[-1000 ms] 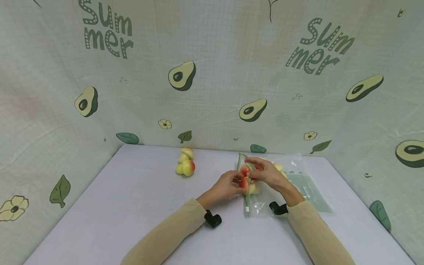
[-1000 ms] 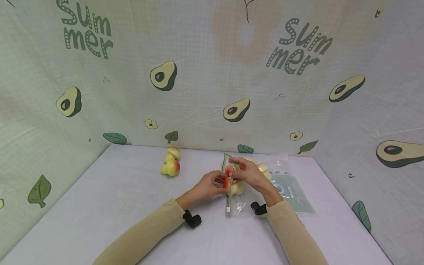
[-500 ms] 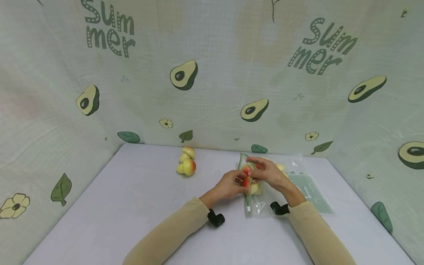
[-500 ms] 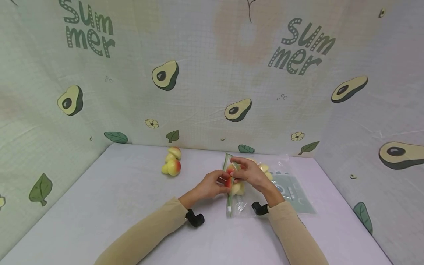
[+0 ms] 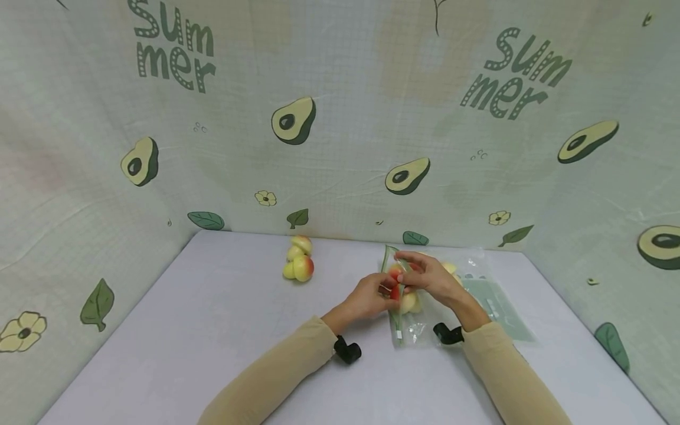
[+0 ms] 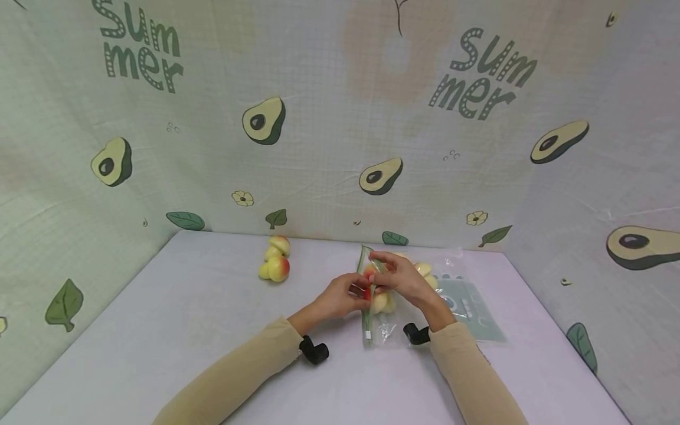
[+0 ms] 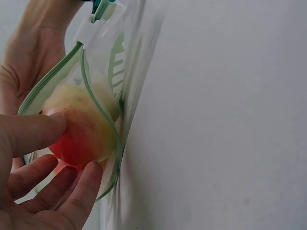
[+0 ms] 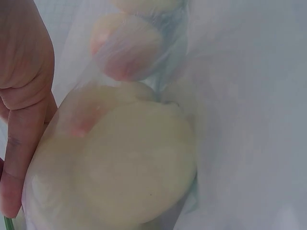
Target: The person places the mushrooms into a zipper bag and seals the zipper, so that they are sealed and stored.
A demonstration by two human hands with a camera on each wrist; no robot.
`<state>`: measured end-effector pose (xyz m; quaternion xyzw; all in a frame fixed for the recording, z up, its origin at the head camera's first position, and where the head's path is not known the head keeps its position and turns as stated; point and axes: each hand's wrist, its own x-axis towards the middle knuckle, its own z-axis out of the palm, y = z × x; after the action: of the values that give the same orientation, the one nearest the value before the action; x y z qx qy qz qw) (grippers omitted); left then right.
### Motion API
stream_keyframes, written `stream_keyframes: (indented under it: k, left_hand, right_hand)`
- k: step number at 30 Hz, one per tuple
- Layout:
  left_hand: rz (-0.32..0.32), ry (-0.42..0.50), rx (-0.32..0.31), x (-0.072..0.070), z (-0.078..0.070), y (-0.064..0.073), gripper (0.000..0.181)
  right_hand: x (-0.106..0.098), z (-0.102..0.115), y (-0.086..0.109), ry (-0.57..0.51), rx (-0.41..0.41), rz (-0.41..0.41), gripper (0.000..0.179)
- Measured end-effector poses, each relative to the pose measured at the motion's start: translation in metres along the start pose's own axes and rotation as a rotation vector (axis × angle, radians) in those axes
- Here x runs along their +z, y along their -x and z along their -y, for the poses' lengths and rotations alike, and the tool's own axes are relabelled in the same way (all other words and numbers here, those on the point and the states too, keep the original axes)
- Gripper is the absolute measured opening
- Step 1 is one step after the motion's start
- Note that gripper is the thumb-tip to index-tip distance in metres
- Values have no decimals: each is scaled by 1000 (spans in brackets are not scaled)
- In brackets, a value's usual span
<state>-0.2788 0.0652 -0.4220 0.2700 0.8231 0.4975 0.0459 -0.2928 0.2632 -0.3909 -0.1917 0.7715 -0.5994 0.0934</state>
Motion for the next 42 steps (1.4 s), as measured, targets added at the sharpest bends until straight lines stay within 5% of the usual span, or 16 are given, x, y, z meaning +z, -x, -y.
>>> stream_keyframes:
  k: [14,32,42]
  left_hand:
    - [-8,-36,-14,-14,10,9,40]
    - [-18,-7,-5,-56,15,30,45]
    - [-95,-64,15,-83,15,38,41]
  right_hand:
    - [4,1,0,19,5,22,59]
    - [4,0,-1,43,32,26,59]
    - [4,-1,-2,17,24,39,62]
